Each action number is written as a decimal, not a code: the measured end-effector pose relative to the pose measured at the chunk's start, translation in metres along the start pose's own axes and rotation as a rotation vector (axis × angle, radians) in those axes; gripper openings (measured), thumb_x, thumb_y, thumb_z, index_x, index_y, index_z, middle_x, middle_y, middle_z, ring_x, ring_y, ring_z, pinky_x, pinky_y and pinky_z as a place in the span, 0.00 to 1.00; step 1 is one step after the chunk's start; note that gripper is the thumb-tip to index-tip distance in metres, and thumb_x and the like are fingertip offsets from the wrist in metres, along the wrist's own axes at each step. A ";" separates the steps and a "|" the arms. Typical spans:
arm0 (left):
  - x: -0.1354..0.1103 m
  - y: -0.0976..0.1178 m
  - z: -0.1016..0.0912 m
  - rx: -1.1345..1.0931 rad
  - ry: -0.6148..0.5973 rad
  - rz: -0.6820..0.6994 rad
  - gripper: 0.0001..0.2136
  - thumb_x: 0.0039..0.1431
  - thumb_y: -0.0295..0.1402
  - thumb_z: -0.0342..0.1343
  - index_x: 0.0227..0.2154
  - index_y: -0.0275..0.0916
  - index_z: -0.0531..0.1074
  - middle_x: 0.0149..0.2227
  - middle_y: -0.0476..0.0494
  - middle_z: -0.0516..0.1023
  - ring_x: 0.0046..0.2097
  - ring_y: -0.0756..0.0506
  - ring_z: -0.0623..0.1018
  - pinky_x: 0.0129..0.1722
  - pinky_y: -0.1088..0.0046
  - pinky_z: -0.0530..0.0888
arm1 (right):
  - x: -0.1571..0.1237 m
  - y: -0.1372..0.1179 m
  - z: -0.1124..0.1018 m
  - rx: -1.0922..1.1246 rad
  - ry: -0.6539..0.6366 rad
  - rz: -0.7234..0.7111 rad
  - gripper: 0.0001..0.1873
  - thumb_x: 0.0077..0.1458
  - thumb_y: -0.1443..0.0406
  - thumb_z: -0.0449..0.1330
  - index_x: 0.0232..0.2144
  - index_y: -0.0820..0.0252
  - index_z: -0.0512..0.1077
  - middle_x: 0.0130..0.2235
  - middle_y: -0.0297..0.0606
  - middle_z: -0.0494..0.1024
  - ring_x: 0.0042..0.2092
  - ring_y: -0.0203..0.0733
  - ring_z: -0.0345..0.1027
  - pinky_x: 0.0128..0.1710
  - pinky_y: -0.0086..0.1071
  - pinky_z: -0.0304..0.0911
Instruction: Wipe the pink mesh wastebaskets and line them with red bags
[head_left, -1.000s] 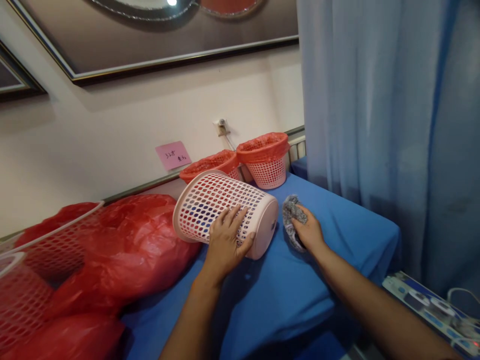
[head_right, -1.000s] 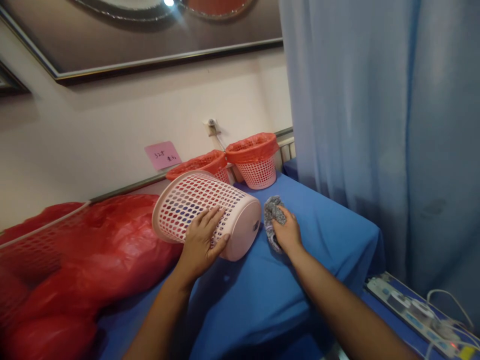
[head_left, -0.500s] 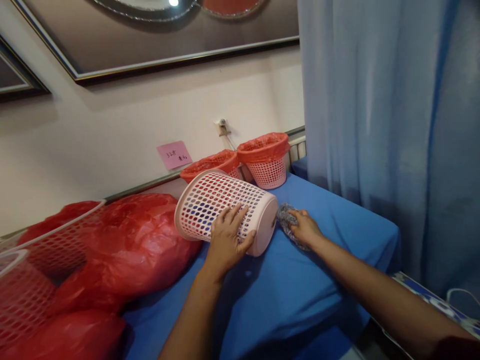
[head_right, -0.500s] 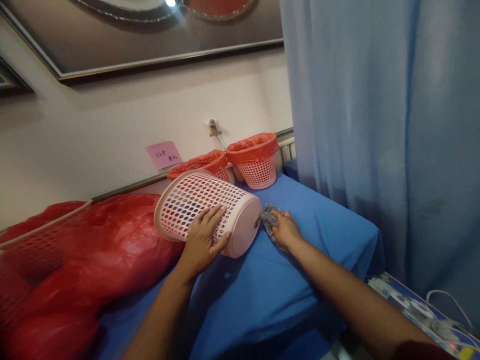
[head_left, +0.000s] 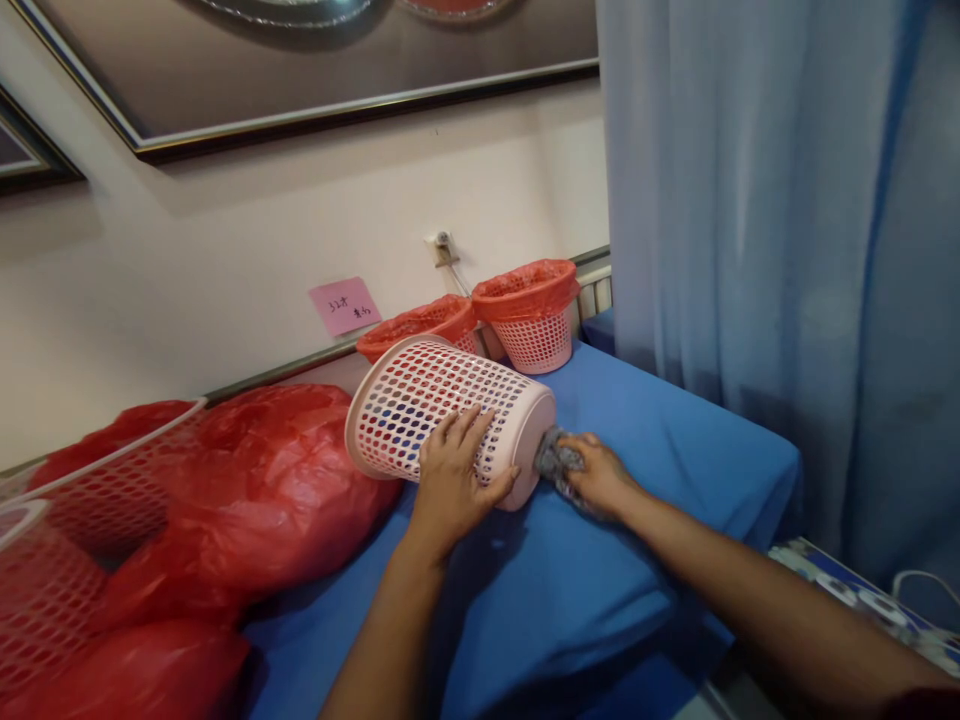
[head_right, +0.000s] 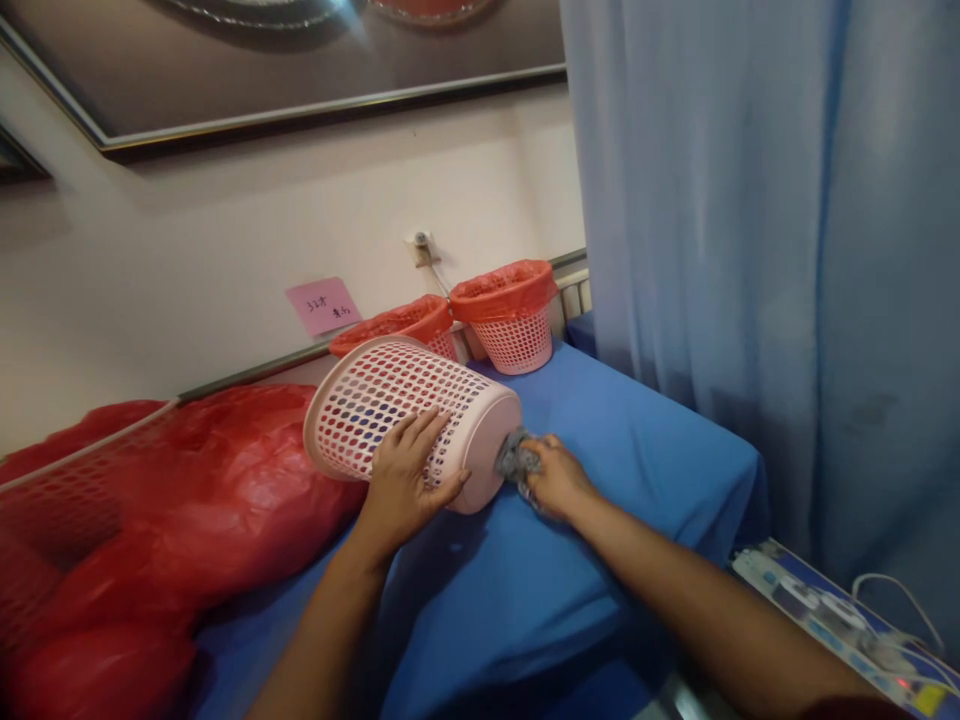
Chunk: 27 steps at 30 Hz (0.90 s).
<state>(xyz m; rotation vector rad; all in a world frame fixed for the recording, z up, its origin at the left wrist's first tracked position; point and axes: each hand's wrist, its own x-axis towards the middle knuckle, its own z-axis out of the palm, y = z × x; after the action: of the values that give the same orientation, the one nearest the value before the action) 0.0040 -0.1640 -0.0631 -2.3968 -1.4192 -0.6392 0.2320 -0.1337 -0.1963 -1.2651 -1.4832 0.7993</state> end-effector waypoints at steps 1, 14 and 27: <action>0.000 0.000 0.000 -0.001 -0.002 -0.006 0.34 0.57 0.47 0.64 0.65 0.43 0.65 0.67 0.39 0.68 0.66 0.28 0.64 0.65 0.42 0.63 | 0.008 0.003 -0.002 0.024 0.071 0.072 0.24 0.43 0.71 0.62 0.46 0.56 0.79 0.44 0.40 0.82 0.44 0.46 0.76 0.52 0.40 0.71; 0.001 -0.003 0.001 -0.022 -0.012 0.007 0.27 0.65 0.45 0.54 0.65 0.44 0.65 0.67 0.40 0.68 0.66 0.32 0.64 0.66 0.44 0.61 | -0.053 -0.038 0.014 -0.240 -0.130 -0.491 0.30 0.49 0.74 0.60 0.55 0.51 0.73 0.60 0.44 0.68 0.58 0.47 0.69 0.57 0.39 0.68; -0.001 0.000 0.000 -0.025 0.002 -0.003 0.27 0.64 0.45 0.55 0.64 0.44 0.66 0.67 0.39 0.68 0.66 0.32 0.64 0.65 0.44 0.62 | -0.046 -0.027 -0.001 -0.231 -0.059 -0.443 0.34 0.49 0.74 0.59 0.59 0.52 0.71 0.62 0.44 0.65 0.61 0.49 0.66 0.61 0.42 0.65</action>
<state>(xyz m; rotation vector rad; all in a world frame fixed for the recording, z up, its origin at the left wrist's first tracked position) 0.0038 -0.1650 -0.0634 -2.4126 -1.4226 -0.6641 0.2229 -0.1850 -0.1835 -1.0232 -1.8570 0.3832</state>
